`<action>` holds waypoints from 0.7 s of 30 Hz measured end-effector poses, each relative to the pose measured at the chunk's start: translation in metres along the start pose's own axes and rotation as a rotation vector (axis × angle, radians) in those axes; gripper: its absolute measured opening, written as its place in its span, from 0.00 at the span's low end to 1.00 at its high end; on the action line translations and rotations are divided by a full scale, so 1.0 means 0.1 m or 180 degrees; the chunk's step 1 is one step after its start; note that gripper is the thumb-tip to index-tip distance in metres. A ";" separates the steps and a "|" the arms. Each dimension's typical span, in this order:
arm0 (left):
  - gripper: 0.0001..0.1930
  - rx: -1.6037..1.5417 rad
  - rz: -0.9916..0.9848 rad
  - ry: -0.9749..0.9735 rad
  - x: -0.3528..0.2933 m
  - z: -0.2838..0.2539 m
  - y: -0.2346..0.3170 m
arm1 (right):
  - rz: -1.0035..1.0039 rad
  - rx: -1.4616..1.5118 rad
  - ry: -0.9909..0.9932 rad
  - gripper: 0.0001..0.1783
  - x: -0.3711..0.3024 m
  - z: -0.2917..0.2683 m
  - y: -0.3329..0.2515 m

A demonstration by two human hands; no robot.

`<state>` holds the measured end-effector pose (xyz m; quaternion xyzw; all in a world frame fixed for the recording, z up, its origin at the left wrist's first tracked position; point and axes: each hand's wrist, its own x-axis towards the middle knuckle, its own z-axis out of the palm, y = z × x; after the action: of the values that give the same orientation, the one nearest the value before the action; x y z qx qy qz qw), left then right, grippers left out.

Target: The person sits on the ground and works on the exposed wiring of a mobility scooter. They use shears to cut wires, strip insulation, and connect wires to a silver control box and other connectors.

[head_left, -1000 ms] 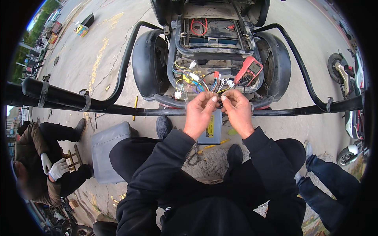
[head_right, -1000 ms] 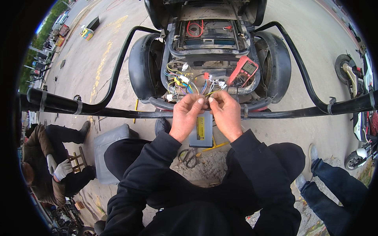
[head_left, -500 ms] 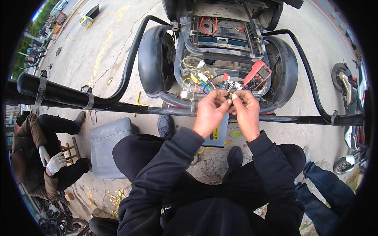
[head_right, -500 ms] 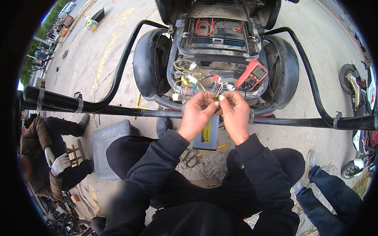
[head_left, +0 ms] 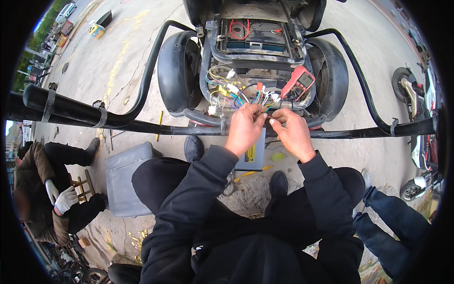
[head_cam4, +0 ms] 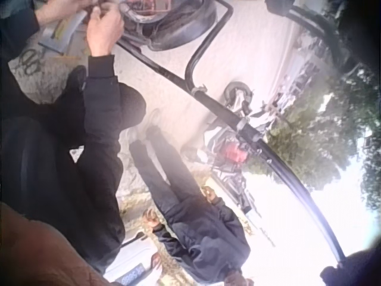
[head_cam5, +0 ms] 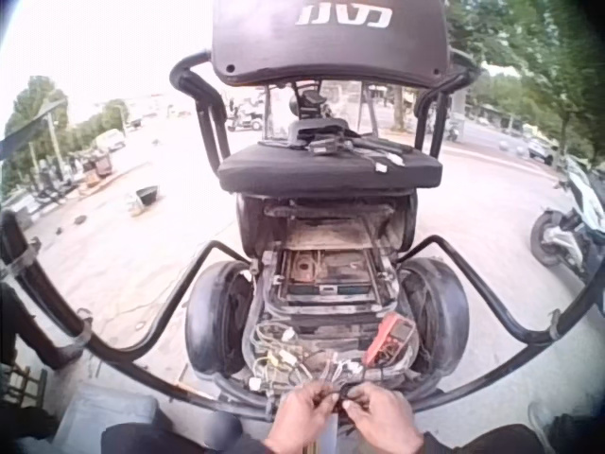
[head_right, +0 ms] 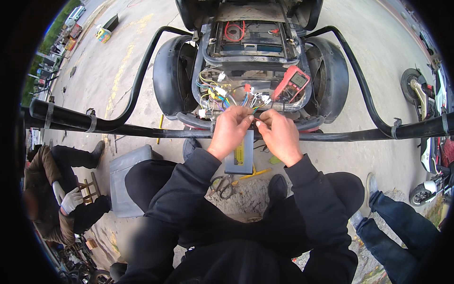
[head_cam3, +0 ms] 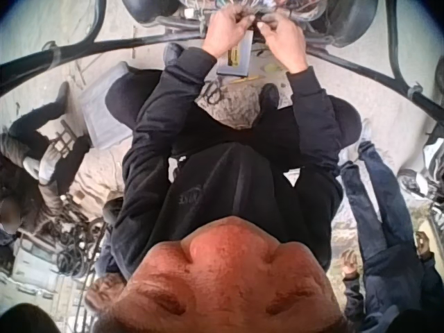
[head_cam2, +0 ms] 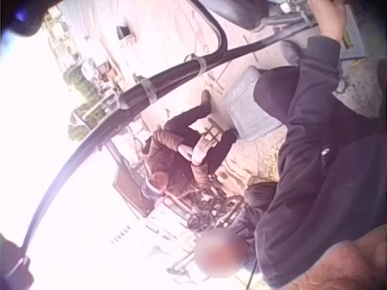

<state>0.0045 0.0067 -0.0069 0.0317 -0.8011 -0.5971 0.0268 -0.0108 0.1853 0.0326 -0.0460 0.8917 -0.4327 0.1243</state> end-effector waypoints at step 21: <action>0.09 0.0036 0.0741 -0.0349 -0.08 -0.10 -0.02 | -0.1395 -0.0455 0.0923 0.24 -0.21 -0.13 -0.23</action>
<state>0.0131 -0.0025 -0.0061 -0.0940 -0.8030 -0.5862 0.0520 0.0052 0.1844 0.0622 -0.1841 0.8972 -0.3874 -0.1049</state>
